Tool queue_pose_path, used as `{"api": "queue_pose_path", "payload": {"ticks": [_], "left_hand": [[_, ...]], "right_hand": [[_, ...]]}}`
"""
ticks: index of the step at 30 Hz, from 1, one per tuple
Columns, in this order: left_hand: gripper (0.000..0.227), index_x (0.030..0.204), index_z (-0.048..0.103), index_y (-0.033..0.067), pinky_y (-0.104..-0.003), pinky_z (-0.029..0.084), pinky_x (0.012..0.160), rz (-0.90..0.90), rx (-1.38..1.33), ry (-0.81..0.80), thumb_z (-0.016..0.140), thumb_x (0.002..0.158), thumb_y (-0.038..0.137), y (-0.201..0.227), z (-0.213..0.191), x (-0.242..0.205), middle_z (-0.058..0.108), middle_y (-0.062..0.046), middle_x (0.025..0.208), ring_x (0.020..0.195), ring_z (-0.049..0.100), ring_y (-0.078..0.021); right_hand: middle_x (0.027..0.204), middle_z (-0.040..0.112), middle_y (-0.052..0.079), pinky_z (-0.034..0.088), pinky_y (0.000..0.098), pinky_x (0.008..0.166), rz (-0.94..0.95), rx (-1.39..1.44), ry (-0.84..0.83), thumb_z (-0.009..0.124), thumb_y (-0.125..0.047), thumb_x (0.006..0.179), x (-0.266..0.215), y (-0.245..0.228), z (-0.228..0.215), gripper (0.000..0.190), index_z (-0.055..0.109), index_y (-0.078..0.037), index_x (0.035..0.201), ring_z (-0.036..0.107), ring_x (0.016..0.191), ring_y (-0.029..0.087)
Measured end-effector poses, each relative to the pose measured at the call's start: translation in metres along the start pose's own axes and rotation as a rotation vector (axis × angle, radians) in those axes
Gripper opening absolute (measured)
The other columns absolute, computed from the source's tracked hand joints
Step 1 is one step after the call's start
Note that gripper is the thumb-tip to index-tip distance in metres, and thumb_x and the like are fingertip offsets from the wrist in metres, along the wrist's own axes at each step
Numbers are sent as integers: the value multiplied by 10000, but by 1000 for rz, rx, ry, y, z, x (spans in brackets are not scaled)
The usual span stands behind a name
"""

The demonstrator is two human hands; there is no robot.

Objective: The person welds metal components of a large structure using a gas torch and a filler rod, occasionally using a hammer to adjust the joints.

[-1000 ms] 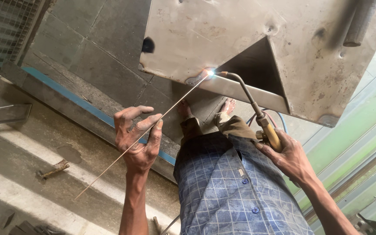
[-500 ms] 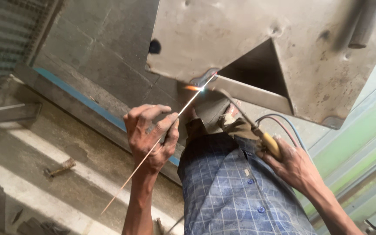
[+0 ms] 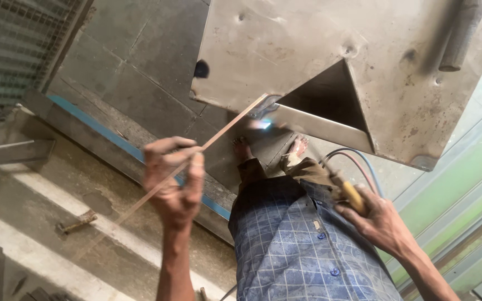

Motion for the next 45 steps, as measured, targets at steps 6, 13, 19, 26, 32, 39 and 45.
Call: {"api": "queue_pose_path", "payload": {"ticks": [6,13,19,26,32,39,45], "left_hand": [[53,1022,699,81,-245,631,764,-132,-167,25,677,974,79,-22,-13,-9,639,-71,1104,996,643,-134],[60,1018,720,103,-228,634,748,-208,-193,-24,693,966,110,-17,6,-17,648,-60,1112,1001,653,-139],[108,1047,732,104,-288,587,852,-88,-4,-101,725,940,108,-10,6,-15,657,-55,1111,1027,631,-153],[89,1059,712,115,-233,634,770,-117,-96,-53,700,971,111,-21,2,-19,647,-71,1122,1002,659,-146],[64,1042,701,77,-231,610,706,-100,-176,43,684,982,90,-30,-14,-17,652,-93,1105,945,666,-143],[50,1026,696,71,-195,598,654,-129,-239,234,688,996,111,-42,-56,-1,645,-85,1131,897,653,-115],[101,1027,704,21,-214,591,769,-130,-220,325,702,1009,121,-47,-85,0,664,-111,1170,882,662,-106]], "right_hand": [[1082,759,63,535,486,922,-130,150,182,739,-435,793,10,-3,-17,536,667,-186,1262,713,998,240],[1092,779,71,551,455,1003,-63,219,167,789,-400,742,14,-12,-19,484,739,-198,1179,726,1078,239],[1133,760,90,537,466,1023,-29,177,163,768,-405,775,21,-11,-16,481,730,-206,1212,719,1104,243],[895,811,74,548,439,652,-5,215,205,663,-371,905,17,-17,-15,391,704,-179,1243,605,606,208],[894,807,11,546,320,538,-133,241,224,617,-242,897,1,-27,-18,378,669,-183,1267,614,568,141],[885,816,27,596,351,614,-242,83,280,668,-253,879,-30,-47,-39,399,652,-189,1273,752,705,162],[773,772,113,611,376,548,-8,-263,323,682,-323,957,-35,-61,-30,386,634,-191,1316,755,625,229]]}}
Point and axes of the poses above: each hand's wrist, its own x-axis towards the middle knuckle, its own z-axis out of the palm, y = z × x, the point moved 4 cm from there along x, towards the middle knuckle
